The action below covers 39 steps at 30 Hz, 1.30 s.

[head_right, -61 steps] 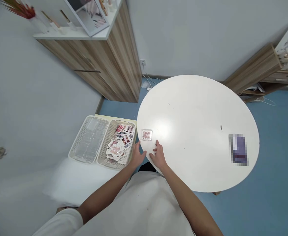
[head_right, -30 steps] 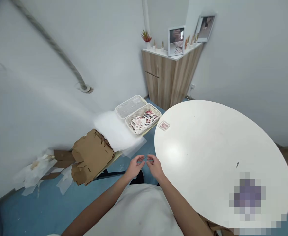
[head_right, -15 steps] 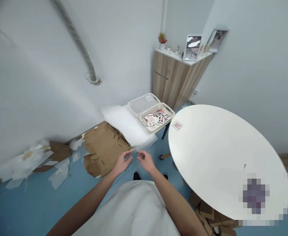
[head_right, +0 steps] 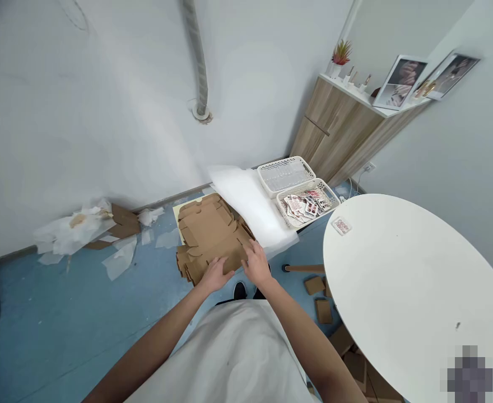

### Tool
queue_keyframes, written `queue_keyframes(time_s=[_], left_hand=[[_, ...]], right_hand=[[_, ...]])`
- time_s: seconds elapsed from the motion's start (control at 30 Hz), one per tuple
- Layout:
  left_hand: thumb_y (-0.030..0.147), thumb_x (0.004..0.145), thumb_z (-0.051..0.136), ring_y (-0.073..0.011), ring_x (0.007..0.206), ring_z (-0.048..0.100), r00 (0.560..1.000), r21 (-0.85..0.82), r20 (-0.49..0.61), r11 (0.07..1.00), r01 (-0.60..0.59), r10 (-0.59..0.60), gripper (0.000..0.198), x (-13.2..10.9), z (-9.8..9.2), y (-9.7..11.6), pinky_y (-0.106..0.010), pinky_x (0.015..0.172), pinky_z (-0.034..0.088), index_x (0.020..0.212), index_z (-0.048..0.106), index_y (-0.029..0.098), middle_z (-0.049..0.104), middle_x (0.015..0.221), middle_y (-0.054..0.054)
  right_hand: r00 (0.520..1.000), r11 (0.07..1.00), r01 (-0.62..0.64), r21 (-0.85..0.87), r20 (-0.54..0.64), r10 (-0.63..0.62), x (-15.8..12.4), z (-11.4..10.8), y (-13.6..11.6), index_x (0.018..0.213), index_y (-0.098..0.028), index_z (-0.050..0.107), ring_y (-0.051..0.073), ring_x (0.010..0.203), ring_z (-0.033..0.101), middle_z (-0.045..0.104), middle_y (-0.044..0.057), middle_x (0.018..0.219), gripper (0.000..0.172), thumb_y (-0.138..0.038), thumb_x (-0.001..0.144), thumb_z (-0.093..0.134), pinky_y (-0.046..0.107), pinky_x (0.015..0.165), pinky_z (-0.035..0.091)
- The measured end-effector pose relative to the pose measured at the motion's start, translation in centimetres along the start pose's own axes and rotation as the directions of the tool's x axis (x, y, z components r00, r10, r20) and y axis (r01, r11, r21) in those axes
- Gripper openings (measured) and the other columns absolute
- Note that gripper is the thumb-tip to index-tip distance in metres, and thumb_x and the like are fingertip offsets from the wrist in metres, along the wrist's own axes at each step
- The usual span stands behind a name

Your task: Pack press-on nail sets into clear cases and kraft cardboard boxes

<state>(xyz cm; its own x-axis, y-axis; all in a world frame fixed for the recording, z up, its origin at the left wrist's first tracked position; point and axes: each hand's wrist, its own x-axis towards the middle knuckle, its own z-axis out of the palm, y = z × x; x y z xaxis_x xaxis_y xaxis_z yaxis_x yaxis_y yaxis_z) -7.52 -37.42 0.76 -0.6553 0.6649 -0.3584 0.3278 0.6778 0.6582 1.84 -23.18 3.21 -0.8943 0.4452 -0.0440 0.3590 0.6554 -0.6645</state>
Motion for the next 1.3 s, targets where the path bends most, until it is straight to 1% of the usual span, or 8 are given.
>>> queue_keyframes(time_s=[0.2,0.3,0.43,0.6,0.87,0.97,1.13,1.3], left_hand=[[0.042,0.076,0.048,-0.0244,0.113,0.045,1.0,-0.128,0.024,0.992,0.003,0.0,0.052,1.4,-1.2,1.8,-0.033,0.094,0.033,0.119,0.046,0.013,0.049,0.12,-0.014],[0.043,0.078,0.046,-0.0249,0.113,0.045,1.0,-0.176,0.013,0.984,-0.022,0.025,0.05,3.3,-1.8,3.3,-0.035,0.094,0.033,0.118,0.047,0.014,0.049,0.121,-0.014],[0.046,0.082,0.038,-0.0255,0.123,0.033,0.997,-0.087,-0.012,0.993,-0.076,0.076,0.051,6.7,-2.4,5.5,-0.039,0.099,0.028,0.122,0.044,0.017,0.039,0.131,-0.013],[0.05,0.082,0.033,-0.0297,0.128,0.02,0.996,0.19,-0.015,0.978,-0.088,0.092,0.052,11.2,-2.2,7.7,-0.047,0.099,0.022,0.126,0.04,0.023,0.027,0.139,-0.011],[0.051,0.079,0.038,-0.0292,0.111,0.04,0.991,0.39,-0.012,0.912,0.126,-0.132,0.044,15.1,-1.9,9.1,-0.045,0.091,0.029,0.113,0.051,0.024,0.048,0.117,-0.01],[0.05,0.08,0.037,-0.0273,0.109,0.041,0.984,0.373,-0.042,0.911,0.177,-0.174,0.044,15.6,-2.0,9.4,-0.042,0.09,0.031,0.113,0.05,0.024,0.049,0.114,-0.009],[0.048,0.08,0.038,-0.0255,0.109,0.043,0.967,0.286,-0.063,0.924,0.253,-0.246,0.041,15.6,-2.1,9.5,-0.041,0.089,0.033,0.113,0.049,0.025,0.049,0.116,-0.008],[0.046,0.081,0.039,-0.0254,0.111,0.042,0.959,0.194,-0.1,0.941,0.279,-0.264,0.042,15.3,-1.8,9.2,-0.042,0.089,0.035,0.116,0.045,0.024,0.049,0.118,-0.008]], right_hand=[[0.969,0.965,-0.243,0.094,-0.019,0.246,4.5,-1.2,2.1,0.132,-0.01,0.029,0.023,0.126,0.03,0.035,0.013,0.135,0.055,-0.04,0.086,0.026,0.039,0.102,0.026],[0.939,0.933,-0.343,0.11,0.047,0.339,7.5,-1.7,3.7,0.132,-0.008,0.03,0.023,0.124,0.033,0.037,0.014,0.135,0.058,-0.043,0.086,0.024,0.035,0.102,0.026],[0.919,0.92,-0.389,0.039,0.088,0.385,11.2,-1.4,6.1,0.133,-0.007,0.028,0.024,0.13,0.021,0.026,0.014,0.14,0.062,-0.045,0.084,0.03,0.035,0.104,0.021],[0.934,0.941,-0.325,-0.096,0.126,0.335,14.3,-0.2,8.7,0.134,-0.007,0.024,0.026,0.132,0.011,0.017,0.014,0.143,0.064,-0.041,0.081,0.04,0.036,0.102,0.02],[0.965,0.942,-0.121,-0.313,0.185,0.186,16.0,0.0,10.5,0.11,-0.023,0.052,0.024,0.106,0.043,0.053,0.008,0.117,0.033,-0.018,0.079,0.045,0.034,0.082,0.037],[0.966,0.964,-0.101,-0.247,0.208,0.155,16.2,-0.6,11.1,0.099,-0.024,0.059,0.021,0.096,0.052,0.06,0.006,0.105,0.026,-0.019,0.082,0.04,0.033,0.078,0.04],[0.972,0.988,-0.155,-0.017,0.175,0.155,16.0,-1.5,11.8,0.105,-0.023,0.059,0.019,0.098,0.057,0.061,0.004,0.11,0.03,-0.021,0.084,0.037,0.033,0.081,0.044],[0.982,0.968,-0.188,0.167,0.025,0.186,15.6,-2.3,12.2,0.093,-0.022,0.064,0.018,0.1,0.058,0.062,0.005,0.108,0.026,-0.023,0.082,0.041,0.033,0.086,0.045]])
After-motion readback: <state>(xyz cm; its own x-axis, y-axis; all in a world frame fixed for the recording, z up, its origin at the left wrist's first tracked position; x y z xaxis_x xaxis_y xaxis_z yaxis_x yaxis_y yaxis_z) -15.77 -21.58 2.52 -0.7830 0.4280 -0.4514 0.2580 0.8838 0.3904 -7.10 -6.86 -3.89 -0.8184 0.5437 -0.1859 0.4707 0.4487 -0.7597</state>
